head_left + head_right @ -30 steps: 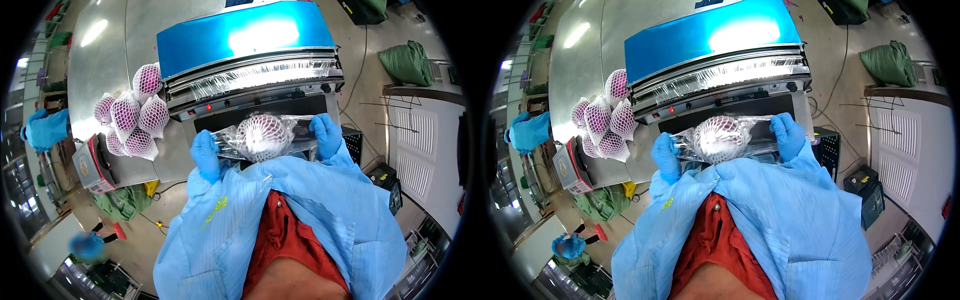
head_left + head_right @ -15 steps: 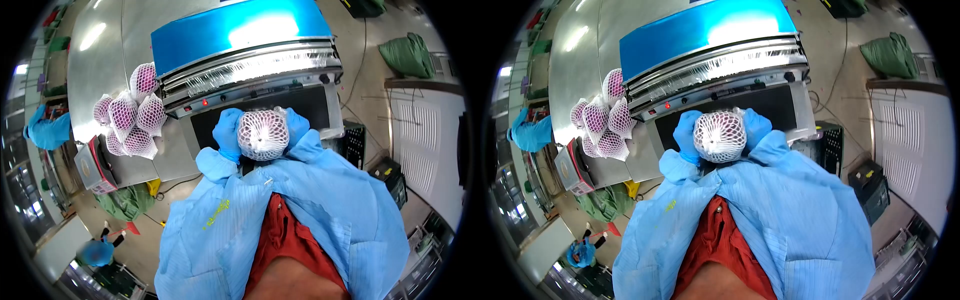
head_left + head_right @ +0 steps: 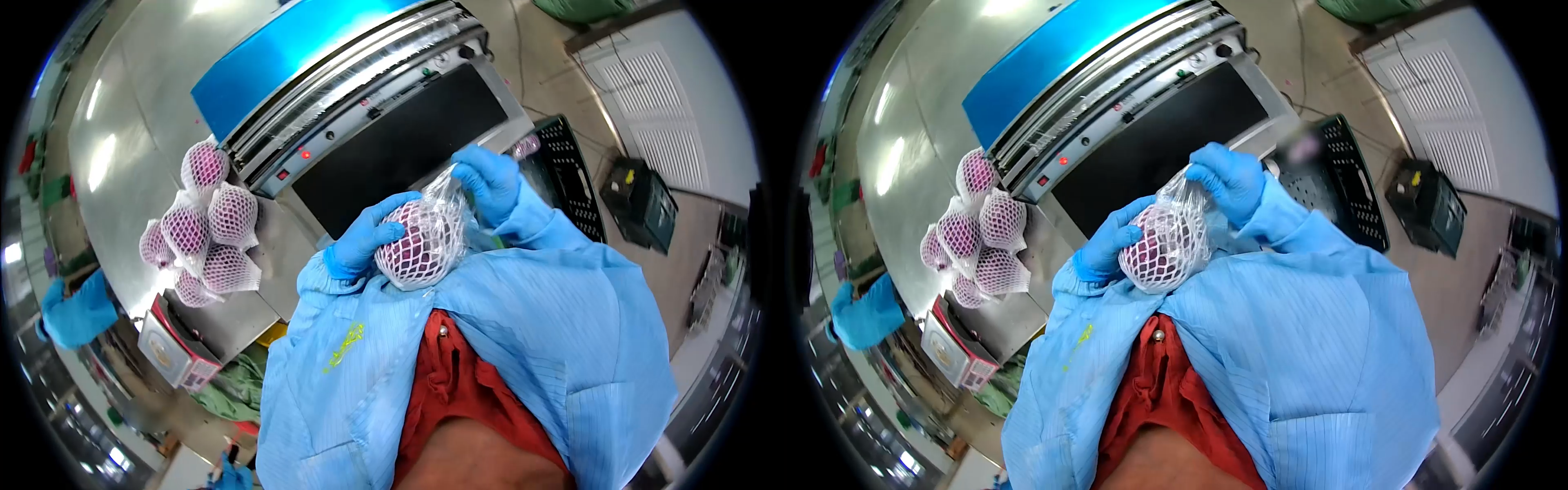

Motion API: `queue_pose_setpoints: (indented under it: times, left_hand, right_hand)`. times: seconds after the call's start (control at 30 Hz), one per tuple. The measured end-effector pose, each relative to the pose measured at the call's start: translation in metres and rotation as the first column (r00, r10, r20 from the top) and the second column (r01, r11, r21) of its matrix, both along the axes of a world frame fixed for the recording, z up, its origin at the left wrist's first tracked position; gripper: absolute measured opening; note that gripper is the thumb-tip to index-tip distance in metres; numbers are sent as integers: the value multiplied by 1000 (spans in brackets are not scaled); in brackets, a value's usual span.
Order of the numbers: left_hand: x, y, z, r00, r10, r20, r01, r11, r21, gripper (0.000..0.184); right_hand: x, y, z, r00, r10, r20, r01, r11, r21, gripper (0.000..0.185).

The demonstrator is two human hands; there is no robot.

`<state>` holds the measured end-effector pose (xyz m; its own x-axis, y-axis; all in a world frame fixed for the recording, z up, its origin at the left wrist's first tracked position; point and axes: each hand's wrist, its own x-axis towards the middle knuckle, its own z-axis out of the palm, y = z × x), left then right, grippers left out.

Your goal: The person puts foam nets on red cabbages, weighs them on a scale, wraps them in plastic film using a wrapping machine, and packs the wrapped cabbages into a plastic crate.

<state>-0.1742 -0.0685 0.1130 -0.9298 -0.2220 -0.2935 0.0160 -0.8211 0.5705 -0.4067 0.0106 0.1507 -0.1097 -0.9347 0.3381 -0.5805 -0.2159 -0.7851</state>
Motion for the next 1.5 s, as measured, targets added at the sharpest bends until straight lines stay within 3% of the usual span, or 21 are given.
queue_pose_setpoints:
  times: [0.07, 0.13, 0.23, 0.33, 0.37, 0.47, 0.5, 0.53, 0.57, 0.6, 0.67, 0.73, 0.83, 0.93, 1.03, 1.07, 1.17, 1.3, 1.4, 1.43, 1.5]
  left_hand:
    - [-2, 2, 6, 994, -106, -3, 106, 994, -3, 79]
    - [-5, 7, 10, 980, -199, -11, 199, 980, 7, 81]
    - [-12, 22, 11, 975, -215, -57, 216, 976, 24, 81]
    - [-14, 35, 6, 980, -200, -21, 198, 977, -73, 85]
    - [-14, 41, 6, 985, -171, 8, 171, 980, -99, 86]
    - [-18, 54, 8, 987, -109, 119, 135, 963, -232, 103]
    - [-23, 58, 9, 985, -79, 152, 125, 940, -317, 106]
    - [-30, 63, 9, 983, -47, 179, 116, 910, -399, 110]
    - [-37, 69, 6, 982, -46, 181, 128, 873, -471, 114]
    - [-44, 75, 1, 982, -35, 186, 130, 837, -531, 97]
    - [-62, 78, -21, 982, -187, 39, 162, 707, -688, 78]
    - [-90, 101, -2, 991, -88, 103, 111, 966, -235, 71]
    - [-128, 119, -18, 976, -34, 213, 65, 988, -138, 60]
    - [-179, 134, -60, 867, -108, 486, -73, 938, 339, 44]
    - [-241, 159, -147, 863, -144, 485, -120, 874, 472, 45]
    - [-275, 166, -156, 843, -130, 522, -102, 914, 393, 45]
    - [-345, 177, -240, 765, -181, 618, 117, 983, 142, 62]
    - [-384, 176, -291, 763, -51, 644, 333, 885, -324, 78]
    - [-358, 175, -254, 867, -31, 498, 184, 948, -260, 46]
    - [-338, 174, -253, 872, -11, 489, 234, 888, -397, 41]
    - [-296, 172, -253, 844, -81, 530, 94, 996, 1, 35]
  right_hand:
    - [-7, 14, 27, 998, -20, 56, 3, 955, 295, 17]
    - [-8, 16, 17, 999, -36, 23, 32, 983, 181, 17]
    - [12, 27, -14, 953, -86, 291, 6, 964, 266, 16]
    - [35, 50, -65, 671, -287, 683, 3, 923, 384, 18]
    - [43, 58, -68, 404, -330, 853, -21, 929, 369, 19]
    - [45, 74, -104, 420, -388, 820, -99, 879, 467, 18]
    - [44, 81, -110, 249, -406, 880, -212, 863, 458, 19]
    - [34, 86, -117, 421, -454, 786, -297, 749, 592, 19]
    - [29, 94, -123, 427, -373, 824, -332, 783, 526, 18]
    - [22, 104, -127, 435, -286, 854, -369, 808, 459, 18]
    - [9, 126, -126, 212, -295, 932, -382, 853, 357, 18]
    - [-9, 153, -110, 440, -269, 856, -193, 903, 383, 22]
    - [-40, 206, -113, 859, -303, 413, 204, 942, 265, 42]
    - [-74, 236, -110, 910, -389, 142, 346, 903, 254, 74]
    - [-97, 236, -159, 649, -583, 490, 405, 809, 426, 115]
    - [-115, 233, -168, 416, -573, 707, 359, 817, 451, 109]
    - [-197, 253, -275, 110, -580, 807, 345, 784, 516, 80]
    - [-274, 277, -474, -418, -531, 737, 254, 711, 656, 66]
    - [-313, 265, -566, -690, -591, 418, -9, 585, 811, 62]
    - [-317, 252, -585, -707, -608, 362, -42, 547, 836, 65]
    - [-309, 228, -604, -652, -646, 396, 23, 505, 863, 70]
